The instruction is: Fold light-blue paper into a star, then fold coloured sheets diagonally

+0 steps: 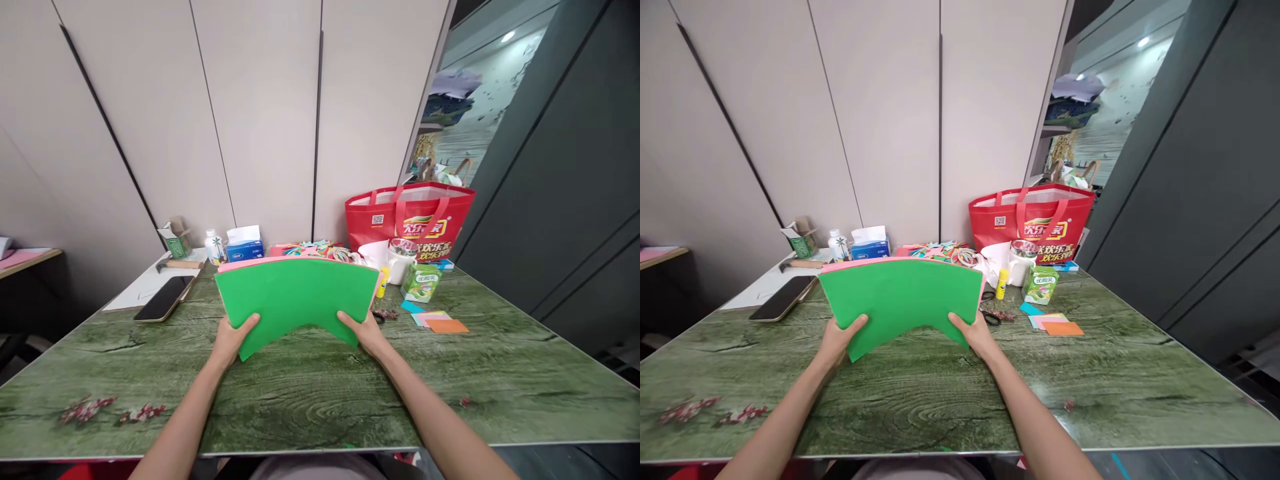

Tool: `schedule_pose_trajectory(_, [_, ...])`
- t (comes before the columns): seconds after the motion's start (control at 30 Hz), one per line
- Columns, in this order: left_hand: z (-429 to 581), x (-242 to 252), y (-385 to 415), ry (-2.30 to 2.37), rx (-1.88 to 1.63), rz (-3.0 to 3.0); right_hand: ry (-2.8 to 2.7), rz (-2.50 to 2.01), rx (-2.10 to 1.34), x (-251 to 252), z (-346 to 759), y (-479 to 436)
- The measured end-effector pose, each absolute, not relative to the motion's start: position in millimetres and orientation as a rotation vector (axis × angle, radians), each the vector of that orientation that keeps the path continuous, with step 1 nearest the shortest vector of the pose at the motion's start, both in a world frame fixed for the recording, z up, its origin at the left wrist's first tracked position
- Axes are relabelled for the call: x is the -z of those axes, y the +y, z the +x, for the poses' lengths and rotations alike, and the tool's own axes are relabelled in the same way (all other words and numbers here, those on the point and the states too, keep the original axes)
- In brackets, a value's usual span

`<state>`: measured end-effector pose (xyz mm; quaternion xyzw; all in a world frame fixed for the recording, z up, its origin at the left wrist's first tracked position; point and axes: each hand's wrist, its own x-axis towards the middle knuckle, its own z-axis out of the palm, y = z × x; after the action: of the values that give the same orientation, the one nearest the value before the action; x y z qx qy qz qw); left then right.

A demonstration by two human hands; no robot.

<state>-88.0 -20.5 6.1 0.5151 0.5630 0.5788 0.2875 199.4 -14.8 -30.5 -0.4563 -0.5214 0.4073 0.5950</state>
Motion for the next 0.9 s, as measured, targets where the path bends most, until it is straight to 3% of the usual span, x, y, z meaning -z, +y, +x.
schedule_pose_trajectory(0.3, [-97, -17, -27, 1.314, -1.341, 1.426, -1.180, -1.045, -1.101, 31, 215, -14])
schedule_pose_trajectory(0.6, [-108, -88, -6, 0.668, -1.188, 1.450, -1.223, -1.089, -1.072, 26, 210, -16])
schedule_pose_trajectory(0.9, [-116, -85, 2, 0.651, -1.247, 1.408, -1.344, -1.089, -1.091, 16, 220, -21])
